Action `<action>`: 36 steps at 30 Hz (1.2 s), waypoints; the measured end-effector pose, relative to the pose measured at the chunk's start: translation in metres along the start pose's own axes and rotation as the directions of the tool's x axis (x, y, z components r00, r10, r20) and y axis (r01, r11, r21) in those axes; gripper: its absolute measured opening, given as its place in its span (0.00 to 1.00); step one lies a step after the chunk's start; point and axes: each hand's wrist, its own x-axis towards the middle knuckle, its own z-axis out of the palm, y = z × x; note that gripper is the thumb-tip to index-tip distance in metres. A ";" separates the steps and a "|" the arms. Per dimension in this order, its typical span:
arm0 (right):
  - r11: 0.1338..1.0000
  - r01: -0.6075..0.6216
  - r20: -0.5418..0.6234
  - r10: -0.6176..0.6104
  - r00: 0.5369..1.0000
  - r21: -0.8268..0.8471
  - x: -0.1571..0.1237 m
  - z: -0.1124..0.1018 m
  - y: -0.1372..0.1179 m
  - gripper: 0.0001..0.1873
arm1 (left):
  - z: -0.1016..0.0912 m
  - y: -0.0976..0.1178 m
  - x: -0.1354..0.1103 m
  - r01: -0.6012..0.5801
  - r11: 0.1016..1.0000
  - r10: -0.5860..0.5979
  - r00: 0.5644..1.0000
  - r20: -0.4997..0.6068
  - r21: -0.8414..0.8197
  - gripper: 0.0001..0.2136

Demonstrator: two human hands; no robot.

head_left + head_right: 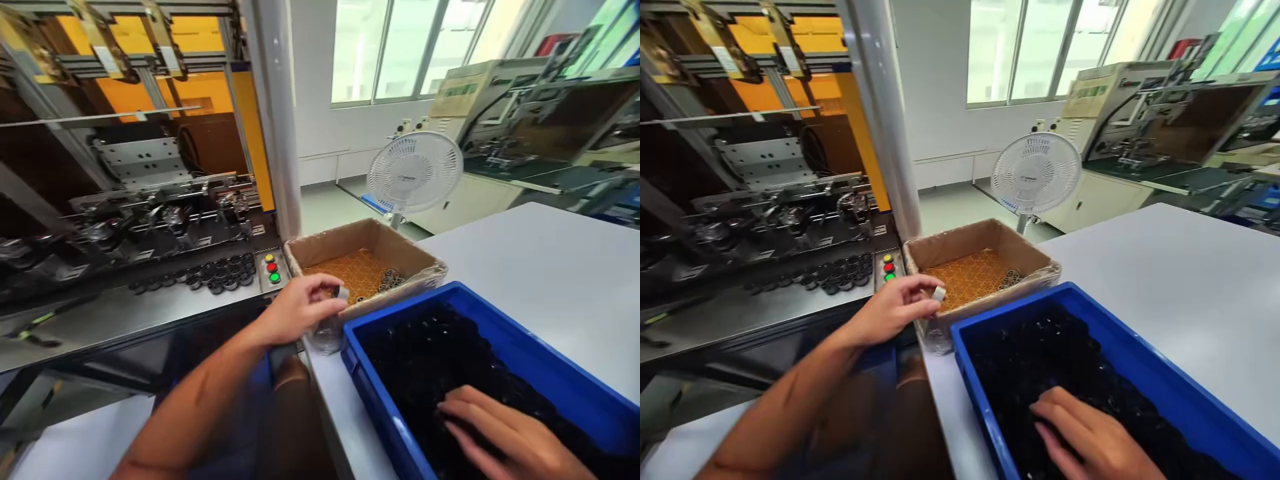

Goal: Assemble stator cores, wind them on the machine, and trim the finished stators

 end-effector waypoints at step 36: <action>0.942 0.211 -0.241 -0.147 0.959 0.262 0.038 0.003 -0.138 0.18 | 0.111 -0.001 -0.161 0.034 0.606 -0.101 0.994 -0.034 -0.795 0.22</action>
